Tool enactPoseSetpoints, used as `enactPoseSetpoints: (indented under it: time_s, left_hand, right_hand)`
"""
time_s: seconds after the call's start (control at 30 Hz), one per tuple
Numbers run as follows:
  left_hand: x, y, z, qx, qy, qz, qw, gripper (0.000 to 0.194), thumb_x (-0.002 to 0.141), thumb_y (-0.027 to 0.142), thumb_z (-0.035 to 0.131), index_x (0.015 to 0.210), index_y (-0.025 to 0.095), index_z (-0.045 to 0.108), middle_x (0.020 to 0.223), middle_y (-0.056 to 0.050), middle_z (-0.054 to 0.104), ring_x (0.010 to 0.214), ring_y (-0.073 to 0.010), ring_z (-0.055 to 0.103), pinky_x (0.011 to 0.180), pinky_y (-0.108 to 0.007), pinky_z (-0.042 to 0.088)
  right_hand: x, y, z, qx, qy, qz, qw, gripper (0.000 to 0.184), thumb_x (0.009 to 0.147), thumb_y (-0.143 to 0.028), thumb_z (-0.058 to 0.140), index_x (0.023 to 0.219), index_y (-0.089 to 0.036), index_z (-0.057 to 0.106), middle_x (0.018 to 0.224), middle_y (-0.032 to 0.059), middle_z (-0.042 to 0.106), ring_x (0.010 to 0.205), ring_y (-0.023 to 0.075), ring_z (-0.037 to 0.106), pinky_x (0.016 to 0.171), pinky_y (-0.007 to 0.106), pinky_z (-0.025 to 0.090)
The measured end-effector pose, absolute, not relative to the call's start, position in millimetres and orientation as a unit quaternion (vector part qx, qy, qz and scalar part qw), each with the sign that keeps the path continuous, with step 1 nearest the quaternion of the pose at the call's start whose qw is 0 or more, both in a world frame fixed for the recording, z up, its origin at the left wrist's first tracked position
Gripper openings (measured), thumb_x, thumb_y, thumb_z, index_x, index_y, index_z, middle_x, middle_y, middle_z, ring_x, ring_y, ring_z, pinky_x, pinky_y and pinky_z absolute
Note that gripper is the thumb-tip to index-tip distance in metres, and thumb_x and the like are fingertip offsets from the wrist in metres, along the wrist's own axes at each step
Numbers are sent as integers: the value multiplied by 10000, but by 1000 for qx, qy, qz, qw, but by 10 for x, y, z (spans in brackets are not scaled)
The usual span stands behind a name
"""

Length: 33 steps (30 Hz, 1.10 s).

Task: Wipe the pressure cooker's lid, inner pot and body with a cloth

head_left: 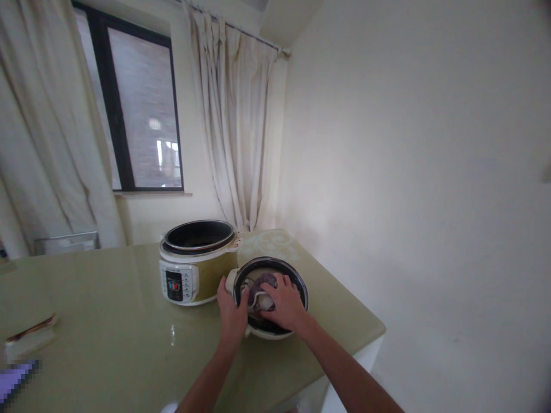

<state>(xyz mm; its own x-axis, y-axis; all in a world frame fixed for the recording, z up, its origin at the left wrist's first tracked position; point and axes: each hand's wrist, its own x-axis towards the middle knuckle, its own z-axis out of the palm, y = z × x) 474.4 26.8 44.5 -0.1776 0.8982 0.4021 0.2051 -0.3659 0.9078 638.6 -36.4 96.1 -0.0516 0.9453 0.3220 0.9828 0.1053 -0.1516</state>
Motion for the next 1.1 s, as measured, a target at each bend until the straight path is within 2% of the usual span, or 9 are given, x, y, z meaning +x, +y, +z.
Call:
enactPoseSetpoints:
  time_s: [0.23,0.3,0.4,0.47,0.57,0.63,0.7,0.83,1.1]
  left_hand:
    - [4751,409,435,538,479,581,378,762,1006,487,514,1601,95,242,1524,-251,532,1420,-282,568,1185,-447,469]
    - [4725,439,357,535,482,563,406,714,978,500,559,1544,106,371,1424,-222,637,1324,-279,652,1126,-431,524]
    - [4679,475,241,546,473,528,446,553,910,579,631,1261,153,654,1185,-145,774,1155,-296,746,1028,-429,589]
    - [4658,491,178,555,464,513,462,558,876,647,634,1140,162,713,1099,-123,801,1081,-310,771,976,-436,612]
    - [4652,505,112,559,462,516,456,591,881,664,590,1159,156,705,1136,-129,797,1119,-318,757,1003,-449,597]
    - [4659,511,82,559,469,524,440,551,912,604,556,1206,151,668,1205,-146,773,1192,-316,727,1058,-457,566]
    - [4664,515,53,558,480,529,422,495,948,520,525,1266,150,611,1296,-167,730,1276,-309,683,1114,-464,527]
    - [4634,529,-11,567,492,523,404,432,1006,444,485,1338,171,532,1358,-172,692,1316,-293,658,1136,-467,507]
    - [4567,621,4,615,475,491,395,435,1007,456,462,1323,161,513,1324,-193,710,1218,-307,708,1085,-491,536]
  right_hand:
    - [6459,-471,854,-653,-721,-60,225,524,712,-509,882,1181,-317,749,1504,84,523,1363,351,444,1107,493,385]
    - [6418,-496,819,-652,-719,-62,232,506,716,-515,874,1165,-312,757,1509,81,526,1378,351,432,1125,489,366]
    - [6357,-505,732,-641,-731,-82,220,533,757,-526,840,1237,-317,738,1588,89,479,1462,378,360,1199,535,277]
    - [6340,-486,652,-634,-740,-92,203,615,786,-544,815,1354,-345,689,1657,92,414,1511,404,301,1233,575,212]
    - [6360,-432,546,-638,-739,-89,196,766,827,-565,779,1541,-437,533,1720,81,328,1517,425,296,1222,611,216]
    - [6391,-397,514,-635,-743,-87,194,769,854,-526,766,1569,-496,481,1740,61,291,1514,422,304,1209,615,233]
    - [6418,-376,511,-627,-751,-85,188,693,865,-458,763,1519,-515,541,1741,39,291,1521,411,295,1208,605,235]
    - [6433,-369,504,-630,-745,-78,206,535,820,-417,793,1348,-441,708,1683,32,382,1522,385,296,1224,558,228]
    - [6445,-297,485,-633,-733,-83,237,494,785,-442,807,1272,-378,748,1633,56,427,1509,381,311,1233,528,229]
